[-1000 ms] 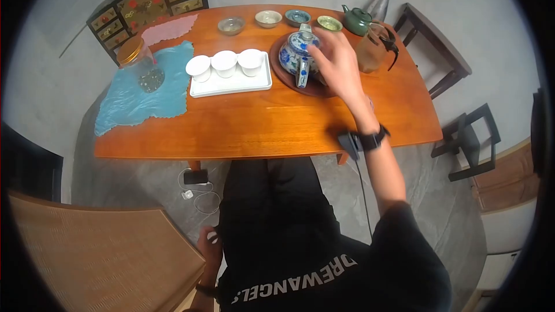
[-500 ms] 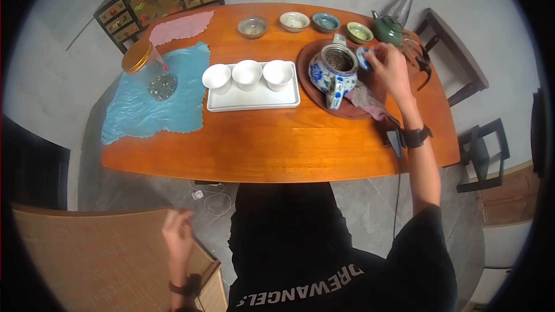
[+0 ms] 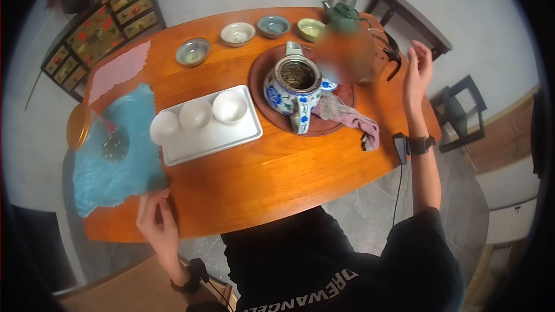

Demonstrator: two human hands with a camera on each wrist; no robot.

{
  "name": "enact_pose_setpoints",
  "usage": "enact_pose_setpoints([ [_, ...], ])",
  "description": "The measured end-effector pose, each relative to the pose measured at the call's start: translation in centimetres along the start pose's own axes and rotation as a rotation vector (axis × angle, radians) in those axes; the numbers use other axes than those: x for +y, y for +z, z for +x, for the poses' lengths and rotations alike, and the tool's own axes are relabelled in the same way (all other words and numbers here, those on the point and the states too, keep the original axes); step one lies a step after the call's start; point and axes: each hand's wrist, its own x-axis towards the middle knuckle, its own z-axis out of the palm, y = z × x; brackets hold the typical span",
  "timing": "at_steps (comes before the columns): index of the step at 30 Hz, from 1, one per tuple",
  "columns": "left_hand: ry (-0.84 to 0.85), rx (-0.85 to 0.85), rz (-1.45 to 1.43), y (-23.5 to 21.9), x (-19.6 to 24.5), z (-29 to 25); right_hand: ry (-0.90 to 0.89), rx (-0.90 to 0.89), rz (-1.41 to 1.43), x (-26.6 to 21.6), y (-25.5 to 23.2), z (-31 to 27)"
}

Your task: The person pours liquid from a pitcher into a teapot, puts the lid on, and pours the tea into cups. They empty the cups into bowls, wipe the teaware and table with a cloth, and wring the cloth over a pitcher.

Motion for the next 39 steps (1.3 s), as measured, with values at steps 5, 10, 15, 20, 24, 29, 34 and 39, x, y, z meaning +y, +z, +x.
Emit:
enact_pose_setpoints([
  [5, -0.115, -0.083, -0.060, 0.2, 0.0, 0.3, 0.573, -0.058, 0.305, 5.4, 1.1, -1.3],
  [10, -0.048, -0.072, -0.028, 0.7, -0.4, 0.4, 0.630, -0.025, 0.519, 6.2, 1.8, -0.5],
  [15, -0.089, -0.123, -0.036, -0.3, 0.0, 1.2, 0.534, -0.194, 0.501, -0.2, 2.5, 2.4],
  [20, -0.238, -0.240, -0.258, -3.8, -1.0, 5.6, 0.334, -0.405, 0.342, -6.9, 4.0, 3.7],
  [24, -0.086, -0.159, -0.255, -4.0, -2.5, 12.2, 0.102, -0.646, 0.191, -10.1, 5.0, 3.1],
  [29, -0.143, -0.155, -0.318, -0.7, -4.9, 16.3, -0.007, -0.753, 0.078, -11.6, 5.8, 2.0],
  [34, 0.080, -0.066, -0.218, 2.6, -7.4, 15.5, -0.110, -0.762, -0.111, -11.9, 6.0, 2.4],
  [39, 0.100, -0.118, -0.169, 3.5, -8.1, 14.8, -0.151, -0.776, -0.150, -12.7, 6.4, 2.4],
])
